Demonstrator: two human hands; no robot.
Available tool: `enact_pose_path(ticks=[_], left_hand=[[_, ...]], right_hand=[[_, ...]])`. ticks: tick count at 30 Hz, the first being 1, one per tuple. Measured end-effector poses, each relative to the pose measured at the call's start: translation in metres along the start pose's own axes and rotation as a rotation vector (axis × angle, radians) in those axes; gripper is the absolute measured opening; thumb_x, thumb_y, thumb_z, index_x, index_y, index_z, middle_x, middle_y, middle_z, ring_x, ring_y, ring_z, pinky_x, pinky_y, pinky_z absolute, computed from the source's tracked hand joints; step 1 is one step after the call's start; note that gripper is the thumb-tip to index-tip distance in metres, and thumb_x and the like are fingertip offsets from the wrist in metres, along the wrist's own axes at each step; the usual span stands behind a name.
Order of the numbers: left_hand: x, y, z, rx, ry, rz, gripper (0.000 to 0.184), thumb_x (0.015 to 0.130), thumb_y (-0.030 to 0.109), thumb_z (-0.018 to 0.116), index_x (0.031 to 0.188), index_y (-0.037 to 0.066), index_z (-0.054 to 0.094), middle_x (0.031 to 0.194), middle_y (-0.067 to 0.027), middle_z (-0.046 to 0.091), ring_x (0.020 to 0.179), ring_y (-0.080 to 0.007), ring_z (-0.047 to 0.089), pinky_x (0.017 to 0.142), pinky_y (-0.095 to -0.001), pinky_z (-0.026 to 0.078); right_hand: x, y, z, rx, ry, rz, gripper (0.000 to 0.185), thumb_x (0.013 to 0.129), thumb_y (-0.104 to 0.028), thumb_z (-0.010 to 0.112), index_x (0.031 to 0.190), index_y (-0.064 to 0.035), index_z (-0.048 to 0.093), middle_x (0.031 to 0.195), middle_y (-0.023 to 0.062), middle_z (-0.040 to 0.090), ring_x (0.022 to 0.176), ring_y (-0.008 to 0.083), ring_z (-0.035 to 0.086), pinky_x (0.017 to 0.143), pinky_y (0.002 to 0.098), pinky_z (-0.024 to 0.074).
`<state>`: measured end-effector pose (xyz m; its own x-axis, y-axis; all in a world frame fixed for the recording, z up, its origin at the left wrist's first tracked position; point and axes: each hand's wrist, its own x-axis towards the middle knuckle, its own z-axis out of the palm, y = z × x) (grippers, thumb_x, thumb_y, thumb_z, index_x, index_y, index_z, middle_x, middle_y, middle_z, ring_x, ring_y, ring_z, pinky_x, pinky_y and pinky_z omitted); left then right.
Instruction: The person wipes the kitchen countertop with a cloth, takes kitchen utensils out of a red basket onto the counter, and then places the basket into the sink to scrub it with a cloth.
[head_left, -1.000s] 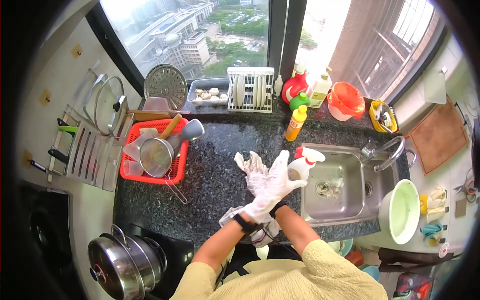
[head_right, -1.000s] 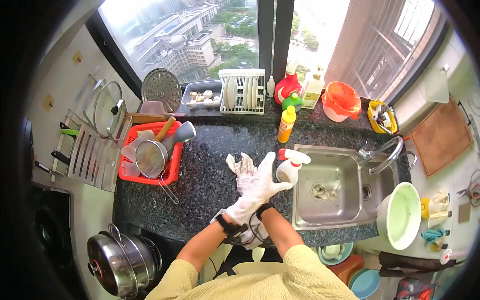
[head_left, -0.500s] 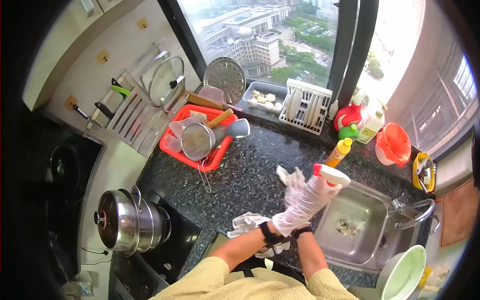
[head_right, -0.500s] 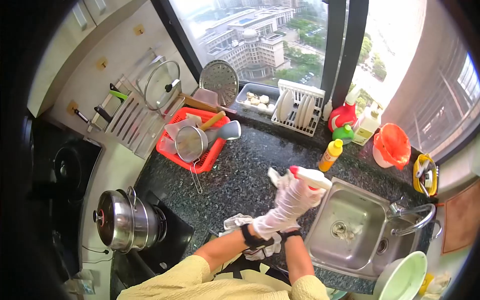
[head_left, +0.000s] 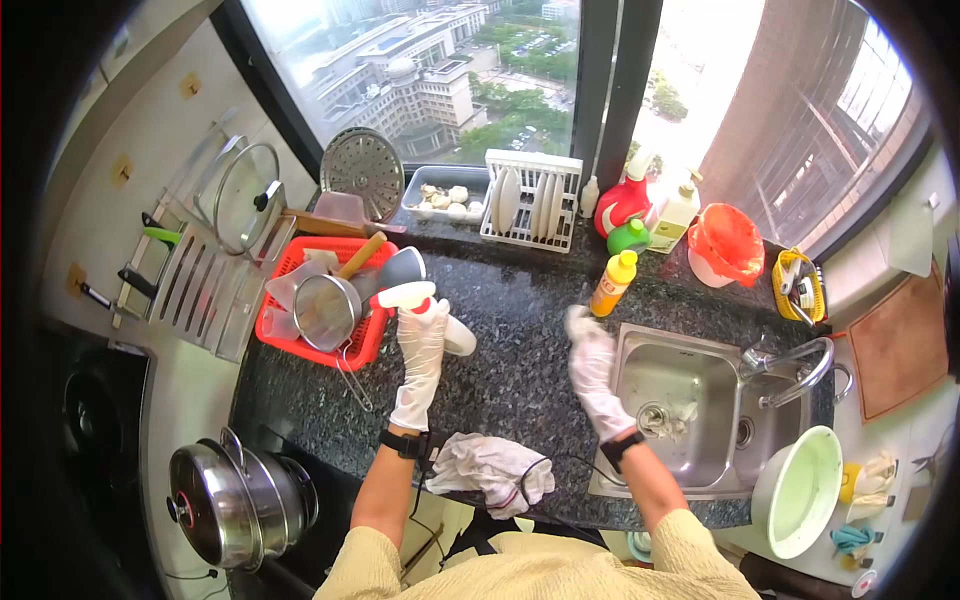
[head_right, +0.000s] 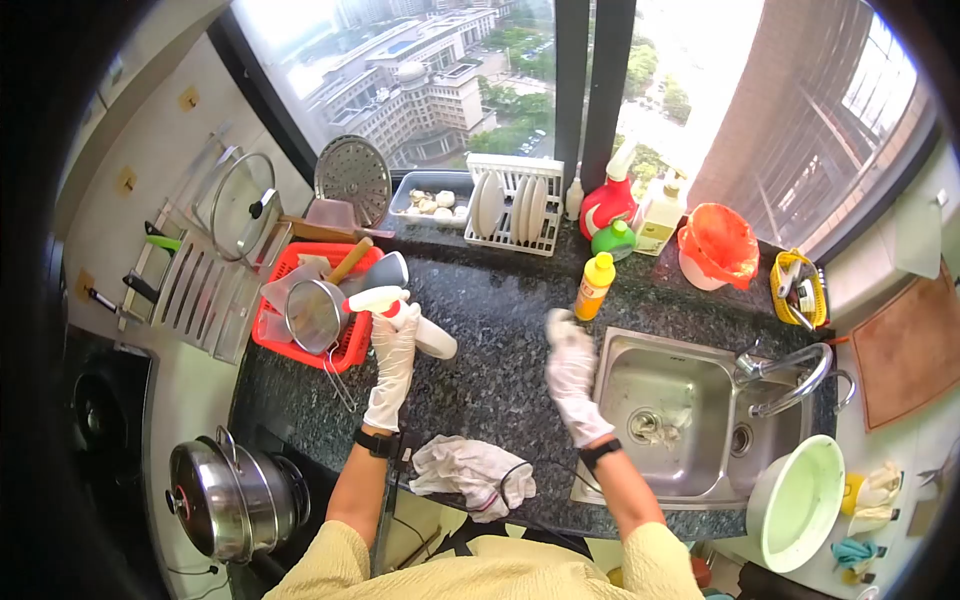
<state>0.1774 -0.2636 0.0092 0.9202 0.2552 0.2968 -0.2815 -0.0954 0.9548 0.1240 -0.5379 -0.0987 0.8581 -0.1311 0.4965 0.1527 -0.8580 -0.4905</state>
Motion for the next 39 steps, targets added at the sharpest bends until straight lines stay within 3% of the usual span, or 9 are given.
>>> enact_pose_path(ticks=[2, 4, 7, 8, 11, 15, 27, 32, 39], left_hand=[[0.007, -0.021, -0.003, 0.031, 0.010, 0.033, 0.038, 0.082, 0.009, 0.070, 0.116, 0.004, 0.053, 0.101, -0.0042, 0.057, 0.091, -0.0179, 0.055, 0.085, -0.0313, 0.045], [0.009, -0.030, -0.003, 0.127, -0.009, 0.054, 0.039, 0.082, 0.010, 0.071, 0.116, 0.004, 0.053, 0.101, -0.0047, 0.057, 0.091, -0.0181, 0.055, 0.085, -0.0319, 0.045], [0.012, -0.038, 0.001, 0.111, -0.027, 0.053, 0.039, 0.082, 0.012, 0.073, 0.115, 0.003, 0.053, 0.100, -0.0048, 0.058, 0.090, -0.0170, 0.056, 0.084, -0.0323, 0.046], [0.013, -0.040, 0.002, 0.118, -0.041, 0.035, 0.039, 0.082, 0.012, 0.073, 0.114, 0.004, 0.053, 0.100, -0.0048, 0.058, 0.090, -0.0166, 0.056, 0.084, -0.0322, 0.046], [0.016, -0.044, 0.007, 0.101, -0.039, 0.021, 0.040, 0.080, 0.013, 0.075, 0.113, 0.004, 0.054, 0.099, -0.0043, 0.058, 0.089, -0.0160, 0.055, 0.082, -0.0323, 0.047], [0.018, -0.026, 0.006, 0.383, -0.064, 0.039, 0.045, 0.075, 0.019, 0.080, 0.111, 0.004, 0.057, 0.100, -0.0076, 0.062, 0.089, -0.0191, 0.060, 0.081, -0.0337, 0.049], [-0.043, -0.029, 0.013, 0.266, 0.304, 0.010, 0.078, 0.070, 0.010, 0.082, 0.132, -0.001, 0.036, 0.127, -0.0141, 0.045, 0.120, -0.0251, 0.044, 0.106, -0.0378, 0.031], [-0.075, 0.033, 0.088, 0.413, -0.445, 0.250, 0.066, 0.076, 0.016, 0.078, 0.131, 0.001, 0.044, 0.131, -0.0170, 0.048, 0.122, -0.0278, 0.047, 0.104, -0.0380, 0.037], [-0.023, -0.018, 0.263, 0.315, -0.569, 0.304, 0.106, 0.058, 0.021, 0.089, 0.142, -0.001, 0.027, 0.139, -0.0236, 0.040, 0.130, -0.0351, 0.040, 0.108, -0.0389, 0.034]], right_hand=[[0.032, -0.043, 0.026, 0.096, 0.076, -0.243, 0.035, 0.092, -0.003, 0.035, 0.116, -0.0135, 0.057, 0.090, 0.0141, 0.060, 0.084, 0.0343, 0.059, 0.073, 0.0431, 0.0479], [0.038, -0.057, 0.089, 0.176, -0.244, 0.181, 0.024, 0.094, -0.009, 0.040, 0.112, -0.0069, 0.055, 0.095, 0.0168, 0.059, 0.085, 0.0361, 0.060, 0.074, 0.0479, 0.0472], [0.056, -0.045, 0.171, -0.120, -0.171, -0.214, 0.045, 0.090, -0.022, 0.052, 0.132, -0.0098, 0.046, 0.137, 0.0146, 0.046, 0.119, 0.0328, 0.049, 0.098, 0.0444, 0.0408], [0.061, -0.044, 0.181, -0.153, -0.398, -0.157, 0.060, 0.086, -0.028, 0.056, 0.141, -0.0130, 0.038, 0.152, 0.0097, 0.027, 0.135, 0.0288, 0.031, 0.109, 0.0457, 0.0262], [0.088, -0.044, 0.165, -0.585, -0.530, -0.199, 0.070, 0.086, -0.041, 0.053, 0.146, -0.0171, 0.025, 0.155, 0.0050, 0.018, 0.141, 0.0219, 0.018, 0.113, 0.0424, 0.0175], [0.103, -0.011, 0.170, -0.398, -0.156, -0.126, 0.048, 0.087, -0.022, 0.044, 0.136, -0.0172, 0.045, 0.127, 0.0012, 0.050, 0.117, 0.0215, 0.044, 0.102, 0.0510, 0.0297], [0.079, 0.006, 0.162, -0.468, -0.127, 0.142, 0.050, 0.089, -0.019, 0.041, 0.138, -0.0079, 0.040, 0.142, 0.0113, 0.039, 0.131, 0.0271, 0.034, 0.110, 0.0491, 0.0210], [0.081, 0.017, 0.172, -0.412, -0.251, 0.105, 0.054, 0.086, -0.021, 0.045, 0.140, -0.0143, 0.039, 0.143, 0.0110, 0.037, 0.131, 0.0295, 0.033, 0.112, 0.0490, 0.0195], [0.075, 0.028, 0.160, -0.259, -0.268, 0.094, 0.054, 0.087, -0.022, 0.045, 0.141, -0.0174, 0.039, 0.147, 0.0092, 0.035, 0.133, 0.0301, 0.032, 0.113, 0.0511, 0.0171]])
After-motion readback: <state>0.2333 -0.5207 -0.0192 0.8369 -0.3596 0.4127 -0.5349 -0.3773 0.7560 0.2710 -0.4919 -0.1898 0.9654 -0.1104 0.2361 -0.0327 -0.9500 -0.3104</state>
